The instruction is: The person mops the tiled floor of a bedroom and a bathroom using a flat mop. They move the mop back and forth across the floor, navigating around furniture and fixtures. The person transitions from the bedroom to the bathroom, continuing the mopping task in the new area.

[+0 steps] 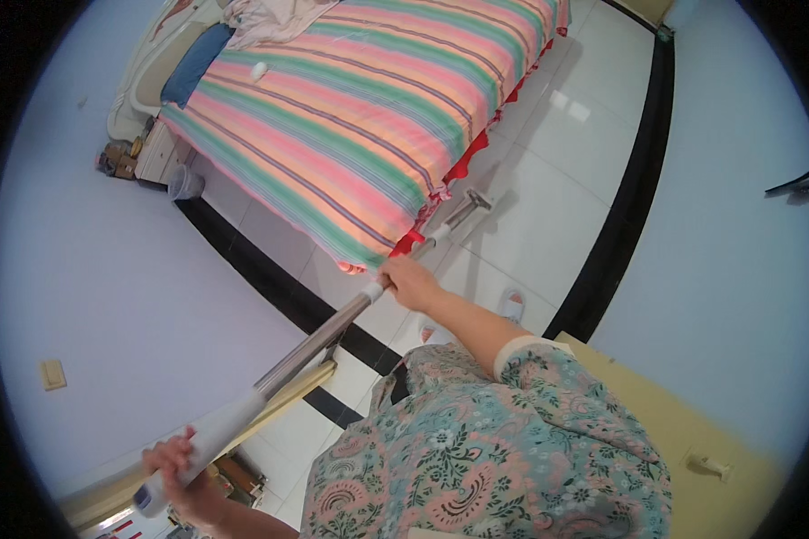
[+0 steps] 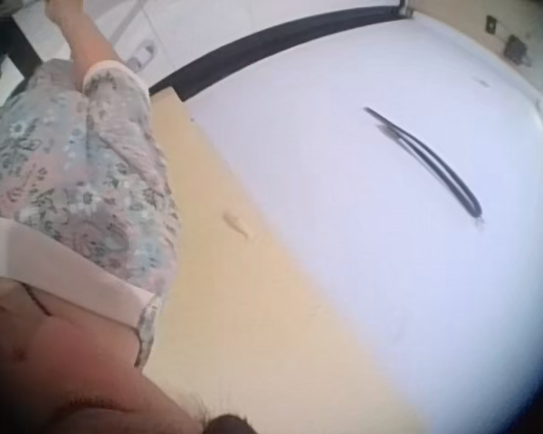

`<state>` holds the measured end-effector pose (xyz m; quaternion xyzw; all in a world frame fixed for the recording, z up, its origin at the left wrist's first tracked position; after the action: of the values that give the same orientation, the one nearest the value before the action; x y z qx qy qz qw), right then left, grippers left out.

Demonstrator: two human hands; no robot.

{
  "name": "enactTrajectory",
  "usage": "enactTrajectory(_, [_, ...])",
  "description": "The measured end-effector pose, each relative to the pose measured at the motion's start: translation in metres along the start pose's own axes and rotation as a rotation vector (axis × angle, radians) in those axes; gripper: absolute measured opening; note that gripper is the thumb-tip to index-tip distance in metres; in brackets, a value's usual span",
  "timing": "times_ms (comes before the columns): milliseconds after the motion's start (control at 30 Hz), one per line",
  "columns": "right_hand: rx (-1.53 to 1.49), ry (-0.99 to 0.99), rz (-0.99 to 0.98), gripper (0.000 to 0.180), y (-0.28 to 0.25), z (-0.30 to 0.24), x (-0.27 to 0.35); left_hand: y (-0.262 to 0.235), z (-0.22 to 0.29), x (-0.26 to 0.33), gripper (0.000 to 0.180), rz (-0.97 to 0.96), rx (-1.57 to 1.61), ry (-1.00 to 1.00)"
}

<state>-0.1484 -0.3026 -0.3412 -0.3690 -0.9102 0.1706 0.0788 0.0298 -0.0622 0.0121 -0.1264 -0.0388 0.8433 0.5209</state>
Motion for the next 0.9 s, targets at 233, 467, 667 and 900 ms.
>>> enactTrajectory(233, [0.096, 0.089, 0.11, 0.009, -0.11, 0.104, -0.011, 0.184, -0.022, -0.026, 0.028, -0.015, -0.445, -0.186])
enactTrajectory(467, [0.042, 0.218, 0.263, 0.013, -0.206, 0.16, -0.006, 0.257, -0.043, -0.08, 0.028, -0.028, -0.348, -0.092])
enactTrajectory(667, [0.087, 0.269, 0.558, 0.018, -0.309, 0.222, 0.057, 0.373, -0.032, -0.128, 0.026, -0.326, -0.277, 0.008])
enactTrajectory(900, [0.036, 0.375, 0.87, 0.017, -0.381, 0.237, 0.153, 0.491, 0.014, -0.142, 0.025, -0.8, -0.324, 0.332])
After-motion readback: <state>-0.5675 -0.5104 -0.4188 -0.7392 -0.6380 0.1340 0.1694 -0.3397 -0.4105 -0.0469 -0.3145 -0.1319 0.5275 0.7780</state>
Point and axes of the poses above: each hand's wrist, its own x-axis away from the middle knuckle, its own y-axis out of the palm, z = x × y, the point moved 7 cm from there along -x, towards the middle knuckle, and after that the axes turned 10 degrees about -x, right-handed, at the moved point
